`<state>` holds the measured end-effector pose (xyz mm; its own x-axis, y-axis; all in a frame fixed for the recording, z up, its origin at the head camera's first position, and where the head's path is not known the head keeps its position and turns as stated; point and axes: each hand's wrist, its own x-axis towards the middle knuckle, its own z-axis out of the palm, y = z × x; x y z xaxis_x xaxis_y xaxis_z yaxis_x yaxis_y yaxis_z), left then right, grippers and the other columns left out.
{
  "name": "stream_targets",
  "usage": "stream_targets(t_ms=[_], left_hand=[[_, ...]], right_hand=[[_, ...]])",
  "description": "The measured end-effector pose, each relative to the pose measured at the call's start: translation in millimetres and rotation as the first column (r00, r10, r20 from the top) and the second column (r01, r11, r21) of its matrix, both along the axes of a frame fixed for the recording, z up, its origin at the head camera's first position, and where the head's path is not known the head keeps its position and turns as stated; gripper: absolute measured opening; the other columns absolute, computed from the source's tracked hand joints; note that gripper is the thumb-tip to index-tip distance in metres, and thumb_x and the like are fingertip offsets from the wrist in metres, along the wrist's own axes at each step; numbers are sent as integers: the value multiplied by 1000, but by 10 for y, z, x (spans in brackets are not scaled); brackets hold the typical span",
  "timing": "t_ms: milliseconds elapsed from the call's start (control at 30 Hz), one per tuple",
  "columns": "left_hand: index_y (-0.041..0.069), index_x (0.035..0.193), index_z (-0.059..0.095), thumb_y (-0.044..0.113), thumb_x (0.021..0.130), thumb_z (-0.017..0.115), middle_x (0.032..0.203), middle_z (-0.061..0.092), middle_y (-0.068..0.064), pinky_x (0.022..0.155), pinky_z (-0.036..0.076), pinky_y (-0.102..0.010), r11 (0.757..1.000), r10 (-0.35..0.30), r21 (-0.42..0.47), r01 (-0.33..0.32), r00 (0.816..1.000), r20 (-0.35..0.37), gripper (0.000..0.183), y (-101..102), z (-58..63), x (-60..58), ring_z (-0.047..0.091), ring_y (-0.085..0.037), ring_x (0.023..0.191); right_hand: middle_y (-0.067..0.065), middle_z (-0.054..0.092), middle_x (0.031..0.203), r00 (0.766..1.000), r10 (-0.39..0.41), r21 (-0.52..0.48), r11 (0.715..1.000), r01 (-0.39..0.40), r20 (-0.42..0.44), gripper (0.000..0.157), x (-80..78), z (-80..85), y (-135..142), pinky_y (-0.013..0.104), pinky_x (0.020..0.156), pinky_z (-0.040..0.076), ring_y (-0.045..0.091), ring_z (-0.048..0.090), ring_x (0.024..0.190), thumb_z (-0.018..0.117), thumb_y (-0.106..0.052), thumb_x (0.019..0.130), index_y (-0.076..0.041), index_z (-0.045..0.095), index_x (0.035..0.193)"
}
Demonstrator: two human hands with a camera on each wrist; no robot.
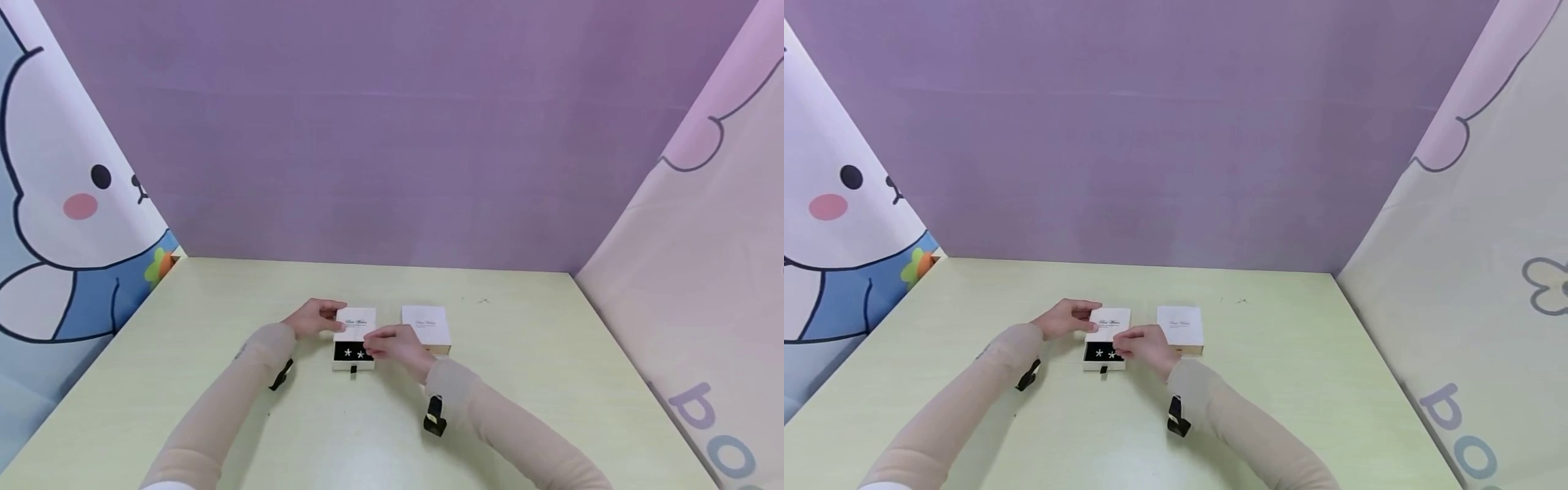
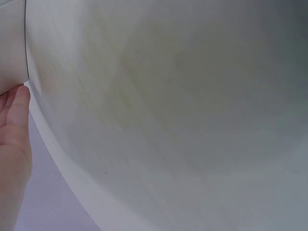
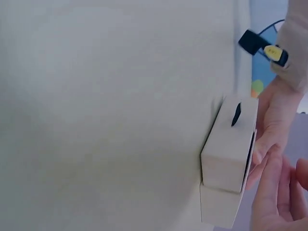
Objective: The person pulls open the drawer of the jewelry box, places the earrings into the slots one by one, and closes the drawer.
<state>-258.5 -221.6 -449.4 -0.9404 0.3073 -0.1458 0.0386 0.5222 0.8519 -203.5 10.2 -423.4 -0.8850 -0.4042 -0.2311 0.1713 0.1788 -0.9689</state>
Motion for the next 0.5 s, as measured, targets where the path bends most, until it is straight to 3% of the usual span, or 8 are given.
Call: stream_targets(t_ms=[267,500], left_hand=[[0,135,42,19,81,70,135,46,-21,104,36,-44,1000,-10,10,11,1000,-12,63,-9,-1,-8,45,-33,123],[0,135,42,20,81,70,135,46,-21,104,35,-45,1000,-9,5,9,1000,-11,64,-18,-10,1,45,-34,124]], right_hand=[[17,66,107,982,-6,-70,997,20,189,31,192,-45,52,30,84,52,20,67,92,63,-10,85,5,62,112],[17,66,105,954,43,-98,995,-15,298,33,324,-116,63,27,81,53,15,67,84,62,-11,86,6,60,113]])
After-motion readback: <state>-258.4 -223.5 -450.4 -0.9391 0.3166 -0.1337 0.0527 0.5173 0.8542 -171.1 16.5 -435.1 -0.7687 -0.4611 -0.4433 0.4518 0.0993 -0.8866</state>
